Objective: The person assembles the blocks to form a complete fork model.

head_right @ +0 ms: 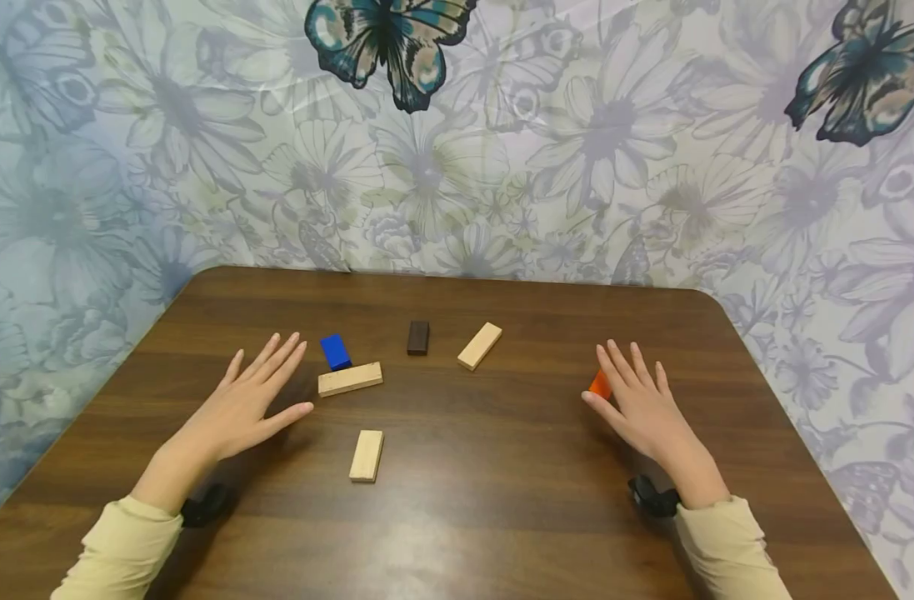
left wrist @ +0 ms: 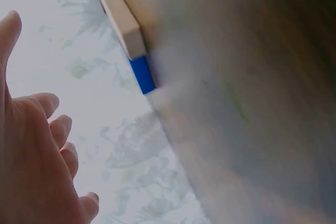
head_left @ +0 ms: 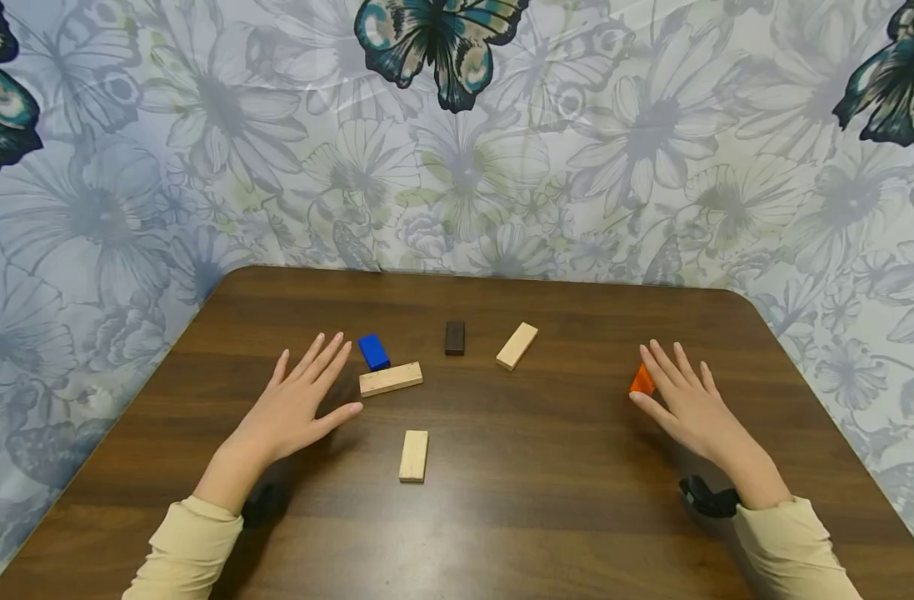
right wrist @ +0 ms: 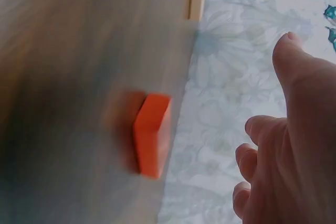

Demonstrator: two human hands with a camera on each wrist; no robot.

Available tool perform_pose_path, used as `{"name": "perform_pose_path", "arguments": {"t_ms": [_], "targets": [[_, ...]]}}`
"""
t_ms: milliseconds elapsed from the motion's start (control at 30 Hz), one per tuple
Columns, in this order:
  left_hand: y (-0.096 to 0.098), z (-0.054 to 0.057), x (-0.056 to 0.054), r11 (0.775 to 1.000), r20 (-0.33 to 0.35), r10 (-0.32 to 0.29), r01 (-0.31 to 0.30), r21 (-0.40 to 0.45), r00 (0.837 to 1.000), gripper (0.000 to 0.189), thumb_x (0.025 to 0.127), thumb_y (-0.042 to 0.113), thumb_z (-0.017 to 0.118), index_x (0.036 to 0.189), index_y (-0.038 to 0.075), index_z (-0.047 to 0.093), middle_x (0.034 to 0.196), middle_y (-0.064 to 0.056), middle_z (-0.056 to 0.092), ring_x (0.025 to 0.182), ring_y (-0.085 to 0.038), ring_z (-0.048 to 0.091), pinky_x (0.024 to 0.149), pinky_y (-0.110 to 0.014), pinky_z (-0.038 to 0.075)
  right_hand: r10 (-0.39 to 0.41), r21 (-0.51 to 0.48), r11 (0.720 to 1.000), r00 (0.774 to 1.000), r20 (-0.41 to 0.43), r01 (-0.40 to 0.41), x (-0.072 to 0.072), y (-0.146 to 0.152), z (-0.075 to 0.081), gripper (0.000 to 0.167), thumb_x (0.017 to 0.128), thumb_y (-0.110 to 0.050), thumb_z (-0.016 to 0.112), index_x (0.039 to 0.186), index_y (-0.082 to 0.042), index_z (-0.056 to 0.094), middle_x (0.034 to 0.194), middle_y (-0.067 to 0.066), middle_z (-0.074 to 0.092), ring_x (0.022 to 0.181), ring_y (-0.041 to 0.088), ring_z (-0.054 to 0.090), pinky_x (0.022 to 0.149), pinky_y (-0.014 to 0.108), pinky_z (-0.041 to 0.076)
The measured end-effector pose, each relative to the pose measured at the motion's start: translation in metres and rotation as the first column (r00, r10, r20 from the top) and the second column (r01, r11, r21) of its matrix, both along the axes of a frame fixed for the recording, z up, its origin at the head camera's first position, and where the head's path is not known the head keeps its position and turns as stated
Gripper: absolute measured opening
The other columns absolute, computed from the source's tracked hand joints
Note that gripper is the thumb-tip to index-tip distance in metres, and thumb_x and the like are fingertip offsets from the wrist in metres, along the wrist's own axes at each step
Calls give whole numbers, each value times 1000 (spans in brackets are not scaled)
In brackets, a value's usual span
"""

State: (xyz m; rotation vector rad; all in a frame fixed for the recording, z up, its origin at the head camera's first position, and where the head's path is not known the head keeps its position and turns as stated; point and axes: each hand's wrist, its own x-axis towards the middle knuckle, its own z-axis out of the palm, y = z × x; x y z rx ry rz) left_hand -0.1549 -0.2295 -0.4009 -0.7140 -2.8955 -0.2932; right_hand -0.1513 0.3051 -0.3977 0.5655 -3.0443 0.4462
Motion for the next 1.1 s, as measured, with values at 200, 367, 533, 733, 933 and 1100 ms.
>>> {"name": "perform_pose_path", "arguments": {"t_ms": [200,367,533,733,933,1100], "targets": [[19,1,-3,999,69,-46,44,27,997,85,90,62,44,152,12,12,156,-3,4,140,-22,1,107,-54,-1,19,-24,1000,999,37,-18,-15,-22,4,74,98,-48,39,151,-12,2,155,9,-3,138,27,-14,104,55,-11],[31,-7,-2,995,124,-96,92,34,988,87,89,64,43,151,9,16,155,-6,11,140,-25,8,106,-56,11,41,-55,998,997,59,-38,-29,-42,1,74,98,-50,36,151,-12,2,155,8,-3,138,25,-13,105,57,-5],[37,-13,1,990,184,-133,123,64,974,88,88,62,47,149,5,20,153,-11,17,139,-26,14,106,-55,15,83,-104,992,994,65,-76,-43,-64,-2,73,98,-50,36,151,-10,5,155,9,-1,138,26,-11,106,57,-2],[37,-18,2,989,261,-147,135,64,954,92,86,62,53,149,4,19,152,-13,18,137,-29,17,105,-55,17,117,-176,979,989,88,-100,-60,-90,-9,73,98,-51,35,151,-8,7,155,11,2,139,29,-5,106,57,1],[36,-22,2,989,265,-145,137,51,953,92,86,62,53,149,5,20,153,-11,16,137,-30,16,105,-56,17,65,-346,938,995,80,-33,-82,-111,-21,78,95,-45,51,149,-1,16,152,18,15,138,34,13,107,53,14],[36,-21,2,991,266,-136,128,48,954,91,86,63,50,149,5,20,153,-11,16,138,-29,16,105,-55,17,10,-439,897,989,150,58,-95,-124,-27,77,93,-41,56,148,0,20,150,20,20,135,36,20,106,51,21]]}}
